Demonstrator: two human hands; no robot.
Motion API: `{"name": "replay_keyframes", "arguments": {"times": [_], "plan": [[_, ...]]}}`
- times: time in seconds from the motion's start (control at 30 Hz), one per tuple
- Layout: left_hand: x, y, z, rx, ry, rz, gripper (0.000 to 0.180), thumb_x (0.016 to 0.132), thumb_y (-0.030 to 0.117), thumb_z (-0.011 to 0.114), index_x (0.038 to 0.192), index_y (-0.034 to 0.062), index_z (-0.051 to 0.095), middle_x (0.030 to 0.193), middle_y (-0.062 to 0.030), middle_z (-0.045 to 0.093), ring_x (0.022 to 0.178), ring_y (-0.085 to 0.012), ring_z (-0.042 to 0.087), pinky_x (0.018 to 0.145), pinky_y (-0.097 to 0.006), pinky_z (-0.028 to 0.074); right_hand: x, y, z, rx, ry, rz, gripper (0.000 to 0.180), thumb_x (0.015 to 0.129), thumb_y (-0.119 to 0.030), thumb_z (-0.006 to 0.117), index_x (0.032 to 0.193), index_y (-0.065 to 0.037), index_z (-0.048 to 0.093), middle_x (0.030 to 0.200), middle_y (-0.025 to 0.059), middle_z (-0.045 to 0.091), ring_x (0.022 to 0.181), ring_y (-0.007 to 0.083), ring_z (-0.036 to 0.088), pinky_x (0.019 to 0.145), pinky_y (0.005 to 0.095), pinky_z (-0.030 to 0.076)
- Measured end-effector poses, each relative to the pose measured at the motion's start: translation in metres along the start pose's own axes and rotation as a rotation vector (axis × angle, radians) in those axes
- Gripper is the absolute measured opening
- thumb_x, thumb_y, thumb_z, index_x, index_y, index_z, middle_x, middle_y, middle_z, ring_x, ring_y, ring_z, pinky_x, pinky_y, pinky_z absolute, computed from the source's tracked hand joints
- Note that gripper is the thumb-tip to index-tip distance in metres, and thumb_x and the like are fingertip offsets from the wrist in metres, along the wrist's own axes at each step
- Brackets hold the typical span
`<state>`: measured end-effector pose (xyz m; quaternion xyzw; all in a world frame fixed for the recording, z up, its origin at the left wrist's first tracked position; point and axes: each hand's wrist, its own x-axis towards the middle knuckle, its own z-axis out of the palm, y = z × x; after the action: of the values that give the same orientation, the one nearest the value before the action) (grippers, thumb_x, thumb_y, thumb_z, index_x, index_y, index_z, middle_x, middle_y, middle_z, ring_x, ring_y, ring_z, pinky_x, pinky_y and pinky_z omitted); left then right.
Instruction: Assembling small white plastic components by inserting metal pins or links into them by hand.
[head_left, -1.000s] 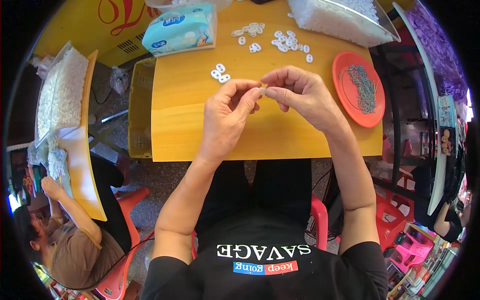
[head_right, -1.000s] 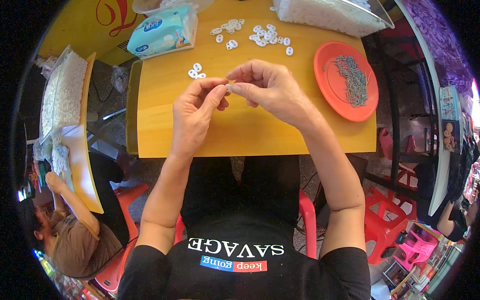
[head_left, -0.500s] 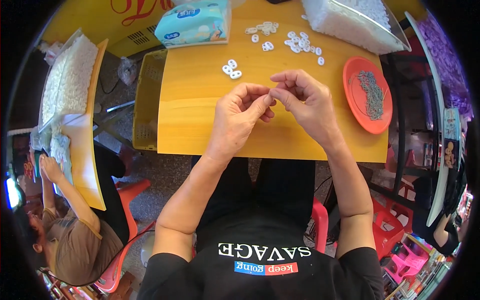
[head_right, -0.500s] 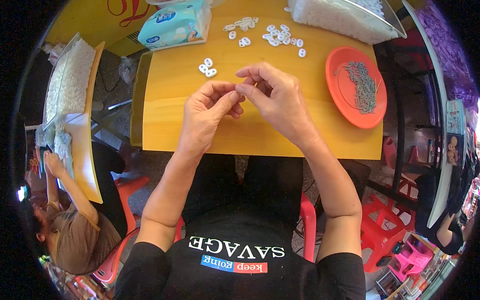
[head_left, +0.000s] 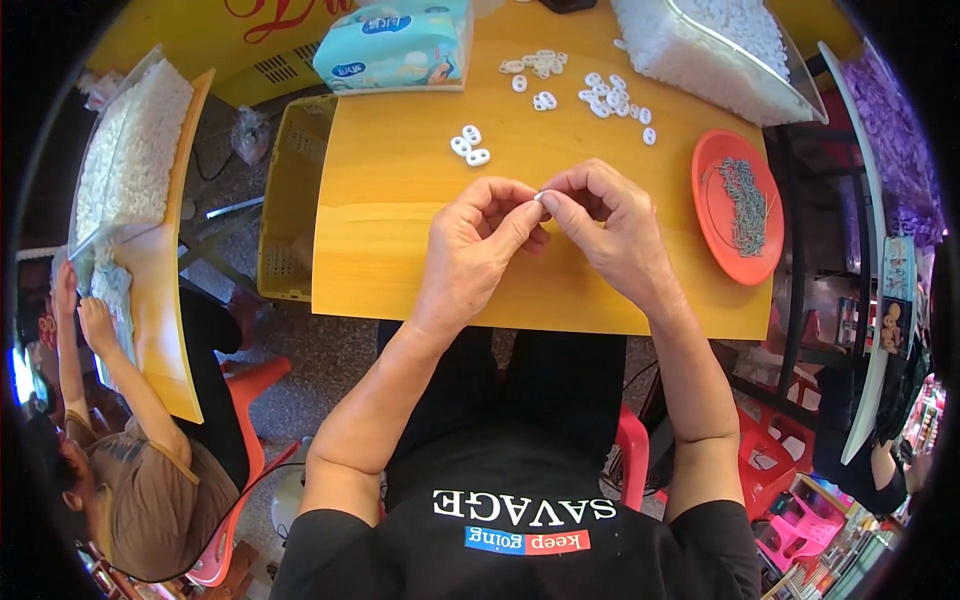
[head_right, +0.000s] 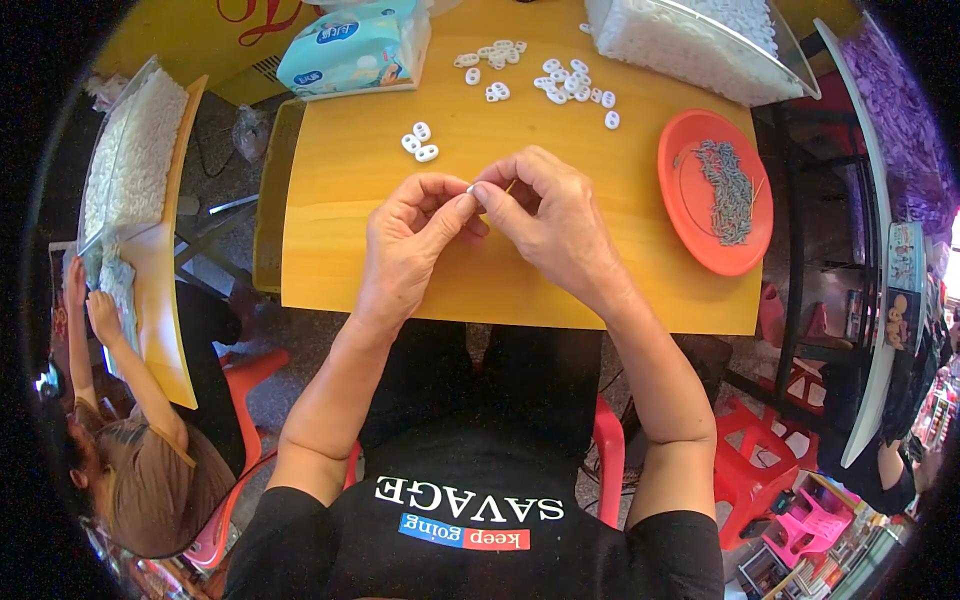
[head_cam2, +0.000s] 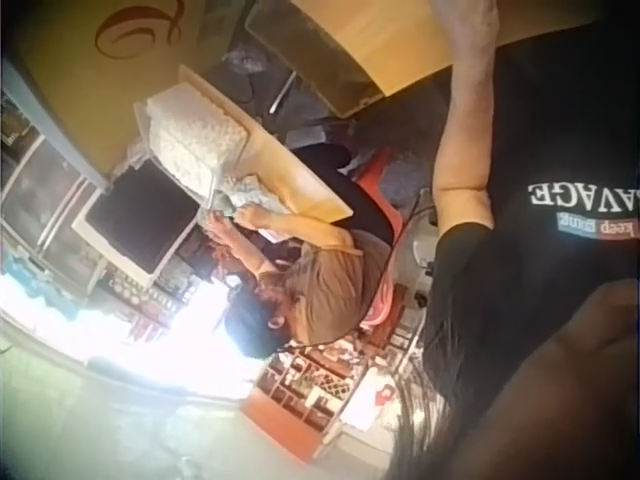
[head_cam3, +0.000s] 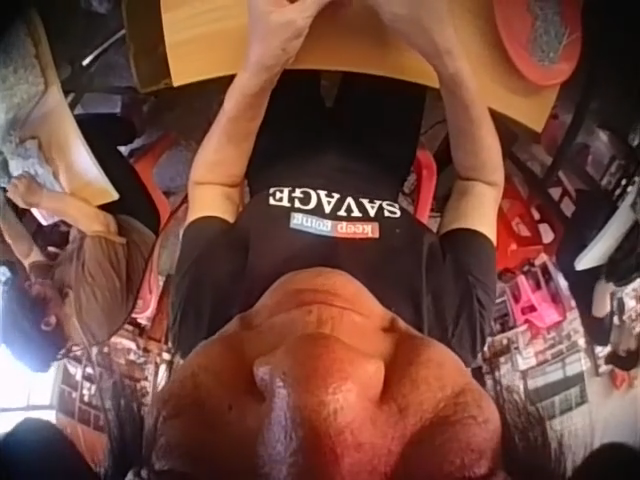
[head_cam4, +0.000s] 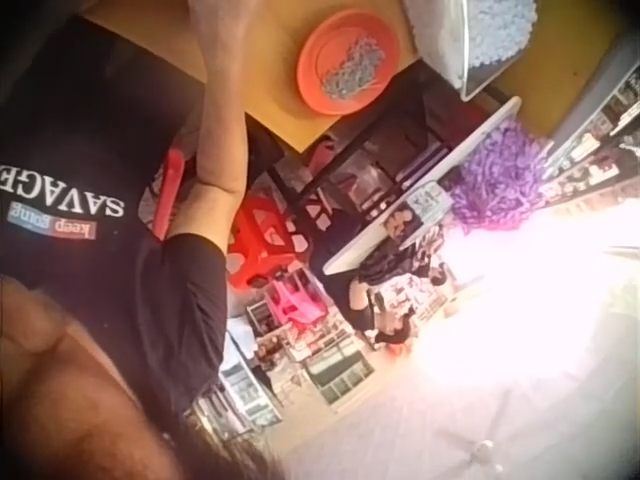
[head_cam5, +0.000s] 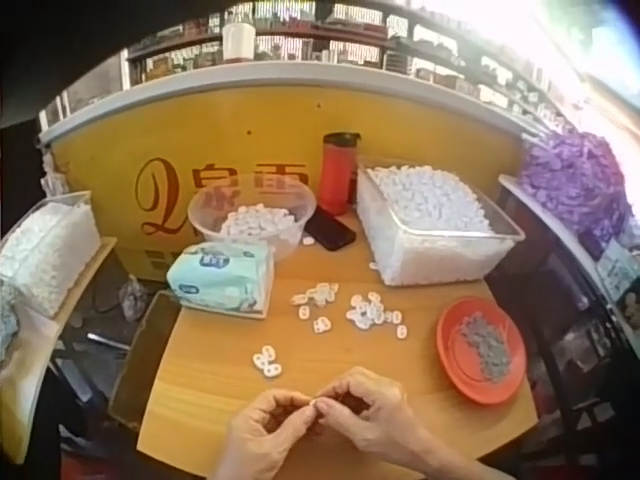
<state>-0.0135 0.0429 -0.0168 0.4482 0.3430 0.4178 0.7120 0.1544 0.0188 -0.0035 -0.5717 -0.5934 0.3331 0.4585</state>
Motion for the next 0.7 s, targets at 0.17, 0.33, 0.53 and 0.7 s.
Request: {"name": "replay_keyframes", "arguments": {"times": [0.17,0.33,0.53,0.7], "plan": [[0.001,-0.005,0.000,-0.072,0.004,0.020,0.014,0.096,0.008,0.062,0.105,-0.0029,0.060,0.090,-0.0066,0.066,0.078,-0.0114,0.065,0.073,-0.025,0.054,-0.002,-0.006,0.002,-0.088,0.033,-0.053,0.011,0.087,-0.009,0.070,0.090,0.001,0.067,0.079,0.0077,0.062,0.061,0.0112,0.056,0.056,0.0261,0.045],[-0.003,-0.004,0.006,-0.016,0.031,0.123,0.015,0.095,0.001,0.061,0.109,-0.0010,0.059,0.096,-0.0082,0.065,0.083,-0.0116,0.064,0.074,-0.025,0.054,-0.007,-0.007,0.001,-0.044,0.044,-0.051,0.012,0.087,-0.008,0.070,0.090,0.003,0.066,0.077,0.0062,0.063,0.060,0.0107,0.057,0.055,0.0258,0.046],[0.001,-0.006,0.016,0.633,0.047,0.590,0.027,0.082,-0.013,0.066,0.105,-0.0004,0.065,0.100,-0.0124,0.064,0.085,-0.0222,0.066,0.075,-0.030,0.053,-0.012,-0.017,-0.010,0.391,0.062,0.428,0.022,0.091,-0.019,0.068,0.089,0.003,0.065,0.073,0.0027,0.064,0.062,0.0056,0.056,0.054,0.0230,0.047],[0.000,-0.009,0.020,0.626,0.021,0.571,0.024,0.084,-0.010,0.067,0.106,-0.0001,0.065,0.101,-0.0118,0.064,0.086,-0.0197,0.065,0.076,-0.029,0.053,-0.021,-0.017,-0.017,0.506,0.060,0.419,0.026,0.092,-0.023,0.066,0.090,0.003,0.064,0.073,0.0025,0.064,0.061,0.0056,0.055,0.053,0.0217,0.046]]}}
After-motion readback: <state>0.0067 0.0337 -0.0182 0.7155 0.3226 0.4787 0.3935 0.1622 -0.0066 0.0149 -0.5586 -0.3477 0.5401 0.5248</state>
